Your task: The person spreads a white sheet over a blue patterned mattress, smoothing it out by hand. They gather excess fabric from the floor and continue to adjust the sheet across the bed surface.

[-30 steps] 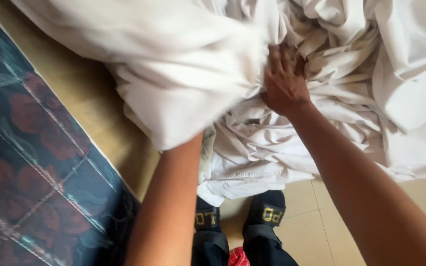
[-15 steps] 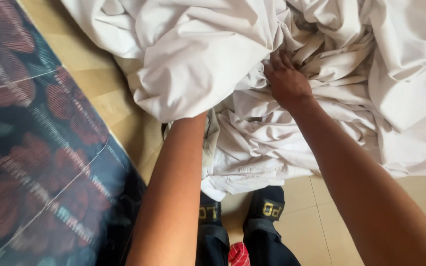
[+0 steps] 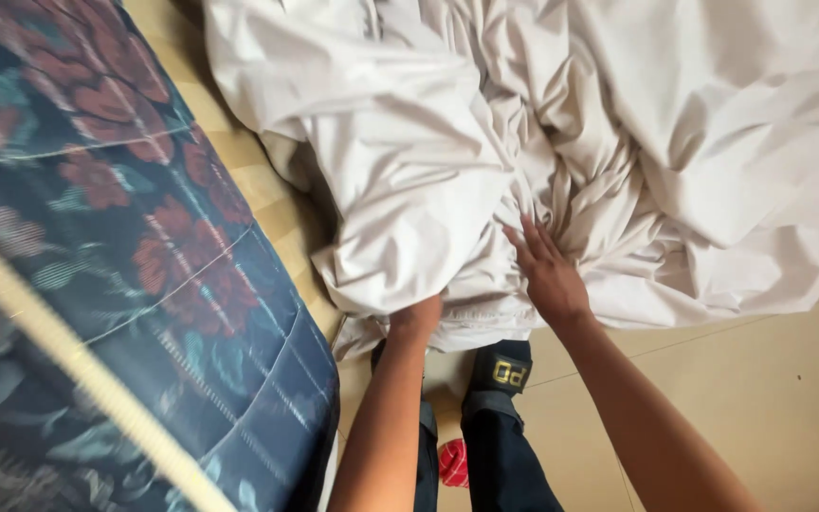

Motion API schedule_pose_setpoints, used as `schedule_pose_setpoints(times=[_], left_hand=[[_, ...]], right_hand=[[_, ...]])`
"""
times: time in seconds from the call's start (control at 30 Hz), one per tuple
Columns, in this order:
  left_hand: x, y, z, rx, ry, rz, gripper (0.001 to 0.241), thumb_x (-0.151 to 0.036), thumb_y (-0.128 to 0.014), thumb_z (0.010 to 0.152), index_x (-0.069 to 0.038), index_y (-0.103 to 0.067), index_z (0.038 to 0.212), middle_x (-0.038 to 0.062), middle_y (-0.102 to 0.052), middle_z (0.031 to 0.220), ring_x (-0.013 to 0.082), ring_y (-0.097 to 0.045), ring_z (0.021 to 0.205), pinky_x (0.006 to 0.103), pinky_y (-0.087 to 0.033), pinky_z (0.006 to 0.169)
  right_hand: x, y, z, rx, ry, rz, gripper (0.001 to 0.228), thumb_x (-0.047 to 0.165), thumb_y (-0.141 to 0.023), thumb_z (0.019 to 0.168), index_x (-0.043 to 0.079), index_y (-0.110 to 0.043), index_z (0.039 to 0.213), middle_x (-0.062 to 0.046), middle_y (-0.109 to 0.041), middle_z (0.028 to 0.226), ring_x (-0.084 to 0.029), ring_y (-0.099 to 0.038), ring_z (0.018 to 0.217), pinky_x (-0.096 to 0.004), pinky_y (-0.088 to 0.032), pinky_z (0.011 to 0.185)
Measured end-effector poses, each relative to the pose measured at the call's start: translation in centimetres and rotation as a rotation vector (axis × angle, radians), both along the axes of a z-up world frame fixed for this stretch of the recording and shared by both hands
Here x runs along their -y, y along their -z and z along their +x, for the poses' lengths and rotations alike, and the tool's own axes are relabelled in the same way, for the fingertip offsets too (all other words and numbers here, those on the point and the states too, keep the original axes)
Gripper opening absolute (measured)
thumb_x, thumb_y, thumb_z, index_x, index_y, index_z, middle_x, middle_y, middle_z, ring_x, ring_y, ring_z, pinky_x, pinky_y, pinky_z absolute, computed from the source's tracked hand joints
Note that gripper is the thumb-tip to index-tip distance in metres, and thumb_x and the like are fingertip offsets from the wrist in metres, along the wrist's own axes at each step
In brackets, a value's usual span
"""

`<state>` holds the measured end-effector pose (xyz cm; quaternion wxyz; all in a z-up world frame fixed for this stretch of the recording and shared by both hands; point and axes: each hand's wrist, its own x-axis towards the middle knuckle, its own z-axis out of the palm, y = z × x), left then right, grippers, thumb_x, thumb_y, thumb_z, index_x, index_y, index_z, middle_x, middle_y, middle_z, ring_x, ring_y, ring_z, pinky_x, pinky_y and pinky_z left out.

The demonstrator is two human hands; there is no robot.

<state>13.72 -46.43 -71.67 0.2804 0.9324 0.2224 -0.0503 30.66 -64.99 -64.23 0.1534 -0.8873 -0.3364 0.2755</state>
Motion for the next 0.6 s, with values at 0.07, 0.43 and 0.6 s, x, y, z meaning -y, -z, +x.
schedule_pose_setpoints(times=[0.07, 0.43, 0.6], left_hand=[[0.9, -2.8, 1.2, -0.069, -0.002, -0.010, 0.054, -0.015, -0.060, 0.094, -0.002, -0.054, 0.146, 0.027, -0.053, 0.148, 0.0470, -0.047, 0.138, 0.0545, -0.033, 0.118], [13.6, -12.8, 6.4, -0.024, -0.019, -0.425, 0.053, 0.003, -0.053, 0.085, 0.004, -0.053, 0.138, 0.026, -0.053, 0.147, 0.0412, -0.047, 0.140, 0.0438, -0.038, 0.118], [24.9, -14.5, 9.1, 0.130, 0.123, -0.451, 0.063, -0.006, -0.057, 0.090, 0.006, -0.045, 0.150, 0.026, -0.046, 0.157, 0.0394, -0.045, 0.146, 0.0462, -0.035, 0.121]], right_hand=[[0.6, -1.8, 0.0, 0.001, 0.051, 0.020, 0.067, -0.003, -0.052, 0.091, 0.019, -0.043, 0.153, -0.012, -0.032, 0.166, -0.033, -0.038, 0.149, -0.044, -0.046, 0.109], [12.4, -10.8, -1.5, -0.080, 0.555, -0.046, 0.043, -0.006, -0.051, 0.088, 0.007, -0.059, 0.128, -0.005, -0.045, 0.166, -0.038, -0.062, 0.124, -0.048, -0.053, 0.093], [20.8, -16.8, -3.6, 0.170, 0.681, 0.158, 0.053, -0.014, -0.052, 0.077, 0.005, -0.068, 0.124, -0.018, -0.062, 0.144, -0.044, -0.062, 0.122, -0.048, -0.054, 0.096]])
